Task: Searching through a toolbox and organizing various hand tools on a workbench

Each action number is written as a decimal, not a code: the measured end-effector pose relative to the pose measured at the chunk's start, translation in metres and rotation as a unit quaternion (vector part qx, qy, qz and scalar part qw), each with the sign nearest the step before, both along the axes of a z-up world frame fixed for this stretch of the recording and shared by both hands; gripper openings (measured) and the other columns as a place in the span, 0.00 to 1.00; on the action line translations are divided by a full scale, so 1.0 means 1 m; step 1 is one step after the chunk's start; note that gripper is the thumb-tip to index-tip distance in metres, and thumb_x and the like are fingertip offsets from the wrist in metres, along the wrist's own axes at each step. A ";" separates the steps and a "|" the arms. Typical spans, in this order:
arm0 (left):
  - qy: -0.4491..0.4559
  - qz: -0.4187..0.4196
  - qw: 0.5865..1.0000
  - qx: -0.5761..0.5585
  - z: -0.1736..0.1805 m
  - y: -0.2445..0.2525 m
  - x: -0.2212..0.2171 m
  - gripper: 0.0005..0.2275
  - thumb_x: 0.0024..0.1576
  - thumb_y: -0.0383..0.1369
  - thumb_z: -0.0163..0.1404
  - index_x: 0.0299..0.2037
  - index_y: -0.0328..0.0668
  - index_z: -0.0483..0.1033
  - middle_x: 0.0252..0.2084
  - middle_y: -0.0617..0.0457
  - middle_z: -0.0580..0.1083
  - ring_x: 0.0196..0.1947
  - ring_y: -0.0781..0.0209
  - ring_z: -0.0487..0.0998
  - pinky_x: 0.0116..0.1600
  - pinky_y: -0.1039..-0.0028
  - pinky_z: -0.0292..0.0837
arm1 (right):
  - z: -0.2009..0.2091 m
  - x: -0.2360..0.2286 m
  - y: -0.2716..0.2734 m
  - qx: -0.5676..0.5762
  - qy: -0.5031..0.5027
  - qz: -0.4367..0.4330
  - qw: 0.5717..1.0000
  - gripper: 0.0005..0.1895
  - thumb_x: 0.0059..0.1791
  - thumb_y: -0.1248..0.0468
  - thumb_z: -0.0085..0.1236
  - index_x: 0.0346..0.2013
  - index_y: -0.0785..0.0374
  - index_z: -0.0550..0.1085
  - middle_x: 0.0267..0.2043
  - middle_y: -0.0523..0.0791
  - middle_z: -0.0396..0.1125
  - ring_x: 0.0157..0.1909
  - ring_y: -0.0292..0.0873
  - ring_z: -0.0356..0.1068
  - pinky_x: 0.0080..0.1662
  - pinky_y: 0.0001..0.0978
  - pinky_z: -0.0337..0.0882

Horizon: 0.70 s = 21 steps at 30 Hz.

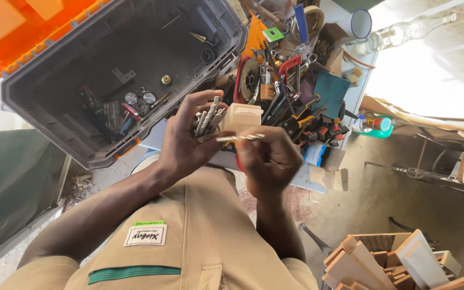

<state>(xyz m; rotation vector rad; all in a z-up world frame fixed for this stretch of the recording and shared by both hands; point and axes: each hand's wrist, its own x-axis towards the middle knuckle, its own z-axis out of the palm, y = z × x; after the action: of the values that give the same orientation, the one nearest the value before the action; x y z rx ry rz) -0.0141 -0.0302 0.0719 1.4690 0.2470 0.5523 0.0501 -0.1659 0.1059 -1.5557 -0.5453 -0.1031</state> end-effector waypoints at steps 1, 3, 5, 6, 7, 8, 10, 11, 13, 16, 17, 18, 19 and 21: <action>0.005 -0.003 1.000 0.001 0.001 -0.002 0.000 0.29 0.49 0.22 0.64 0.63 0.45 0.70 0.42 0.47 0.80 0.33 0.66 0.74 0.39 0.74 0.73 | 0.000 -0.003 0.004 -0.029 -0.052 0.007 0.998 0.07 0.44 0.70 0.67 0.29 0.72 0.77 0.08 0.40 0.46 0.13 0.30 0.47 0.20 0.22 0.50; 0.004 0.004 1.000 0.006 0.004 -0.006 -0.001 0.29 0.50 0.23 0.64 0.63 0.44 0.70 0.42 0.46 0.80 0.33 0.66 0.74 0.39 0.75 0.73 | -0.005 -0.005 0.005 -0.046 -0.067 -0.010 0.997 0.06 0.44 0.70 0.67 0.29 0.71 0.78 0.07 0.40 0.45 0.13 0.30 0.47 0.20 0.21 0.51; 0.000 0.016 1.000 0.013 0.004 -0.008 0.000 0.28 0.51 0.24 0.64 0.63 0.44 0.70 0.42 0.46 0.80 0.33 0.67 0.74 0.38 0.76 0.73 | -0.007 -0.004 0.006 -0.062 -0.086 -0.023 0.994 0.06 0.45 0.70 0.67 0.29 0.71 0.78 0.07 0.39 0.44 0.12 0.30 0.48 0.19 0.20 0.52; -0.005 0.021 1.000 0.015 0.003 -0.009 0.001 0.28 0.51 0.23 0.64 0.63 0.44 0.71 0.42 0.45 0.80 0.33 0.67 0.73 0.38 0.76 0.72 | -0.005 -0.003 0.006 -0.070 -0.095 -0.026 0.993 0.06 0.45 0.69 0.66 0.29 0.71 0.78 0.07 0.40 0.44 0.12 0.31 0.48 0.20 0.21 0.53; -0.008 0.023 1.000 0.015 0.002 -0.010 0.000 0.28 0.50 0.22 0.64 0.63 0.44 0.71 0.42 0.45 0.80 0.33 0.68 0.73 0.37 0.76 0.72 | -0.004 -0.003 0.006 -0.079 -0.101 -0.032 0.991 0.06 0.46 0.69 0.66 0.29 0.71 0.78 0.07 0.40 0.43 0.12 0.31 0.49 0.20 0.22 0.53; -0.007 0.026 1.000 0.016 0.001 -0.010 0.000 0.28 0.50 0.22 0.64 0.63 0.44 0.71 0.42 0.45 0.80 0.33 0.68 0.73 0.37 0.76 0.72 | -0.004 -0.003 0.006 -0.078 -0.101 -0.030 0.991 0.06 0.46 0.69 0.66 0.29 0.71 0.78 0.07 0.40 0.43 0.12 0.31 0.49 0.20 0.22 0.53; -0.012 0.033 0.999 0.017 -0.002 -0.010 0.002 0.28 0.50 0.23 0.65 0.62 0.44 0.72 0.42 0.45 0.80 0.38 0.63 0.77 0.41 0.74 0.75 | -0.005 -0.001 0.007 -0.085 -0.092 -0.022 0.992 0.06 0.46 0.69 0.66 0.30 0.70 0.77 0.07 0.40 0.44 0.12 0.31 0.50 0.20 0.22 0.53; -0.013 0.035 0.999 0.018 -0.002 -0.010 0.003 0.28 0.50 0.23 0.65 0.62 0.44 0.72 0.42 0.45 0.80 0.38 0.63 0.77 0.41 0.74 0.75 | -0.003 -0.001 0.008 -0.083 -0.093 -0.021 0.992 0.06 0.46 0.69 0.66 0.30 0.70 0.77 0.07 0.40 0.44 0.12 0.31 0.50 0.20 0.22 0.53; -0.010 0.036 0.999 0.034 -0.003 -0.010 0.003 0.28 0.50 0.23 0.64 0.62 0.43 0.72 0.42 0.43 0.80 0.39 0.58 0.80 0.41 0.70 0.76 | -0.001 0.000 0.010 -0.082 -0.082 -0.015 0.993 0.05 0.46 0.70 0.66 0.30 0.69 0.78 0.07 0.40 0.45 0.12 0.32 0.51 0.20 0.23 0.55; -0.014 0.037 0.999 0.034 -0.003 -0.012 0.005 0.28 0.51 0.24 0.65 0.63 0.44 0.71 0.42 0.43 0.80 0.40 0.58 0.81 0.43 0.69 0.77 | -0.013 -0.002 0.009 -0.056 -0.046 -0.021 0.997 0.05 0.47 0.70 0.64 0.30 0.70 0.77 0.08 0.39 0.45 0.14 0.29 0.50 0.21 0.22 0.53; -0.013 0.039 0.999 0.034 -0.003 -0.012 0.005 0.28 0.51 0.24 0.65 0.63 0.44 0.71 0.42 0.43 0.80 0.40 0.58 0.81 0.43 0.69 0.77 | -0.012 -0.002 0.010 -0.056 -0.045 -0.019 0.997 0.05 0.47 0.70 0.64 0.30 0.70 0.77 0.08 0.39 0.45 0.14 0.29 0.50 0.21 0.22 0.53; -0.013 0.042 0.998 0.035 -0.002 -0.012 0.005 0.27 0.51 0.23 0.64 0.63 0.44 0.72 0.42 0.42 0.80 0.41 0.55 0.82 0.43 0.68 0.77 | -0.011 -0.002 0.011 -0.063 -0.057 -0.023 0.996 0.05 0.47 0.69 0.65 0.30 0.69 0.77 0.07 0.39 0.45 0.13 0.30 0.50 0.21 0.22 0.54; -0.013 0.043 0.998 0.038 -0.002 -0.011 0.005 0.27 0.51 0.23 0.64 0.62 0.43 0.72 0.42 0.42 0.80 0.42 0.53 0.83 0.43 0.66 0.77 | -0.010 -0.002 0.012 -0.068 -0.069 -0.029 0.995 0.05 0.47 0.69 0.66 0.29 0.69 0.77 0.07 0.40 0.46 0.13 0.31 0.51 0.21 0.22 0.54; -0.016 0.041 0.998 0.036 -0.007 -0.012 0.006 0.27 0.51 0.24 0.64 0.62 0.43 0.72 0.42 0.41 0.80 0.41 0.55 0.82 0.43 0.66 0.77 | -0.007 0.000 0.014 -0.082 -0.080 -0.028 0.993 0.05 0.47 0.69 0.65 0.30 0.68 0.78 0.07 0.41 0.47 0.12 0.32 0.52 0.21 0.23 0.55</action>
<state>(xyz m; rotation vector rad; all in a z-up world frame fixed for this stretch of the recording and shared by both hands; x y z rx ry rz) -0.0076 -0.0420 0.0654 1.5242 0.2650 0.6562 0.0499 -0.1523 0.0990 -1.7336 -0.6496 -0.2327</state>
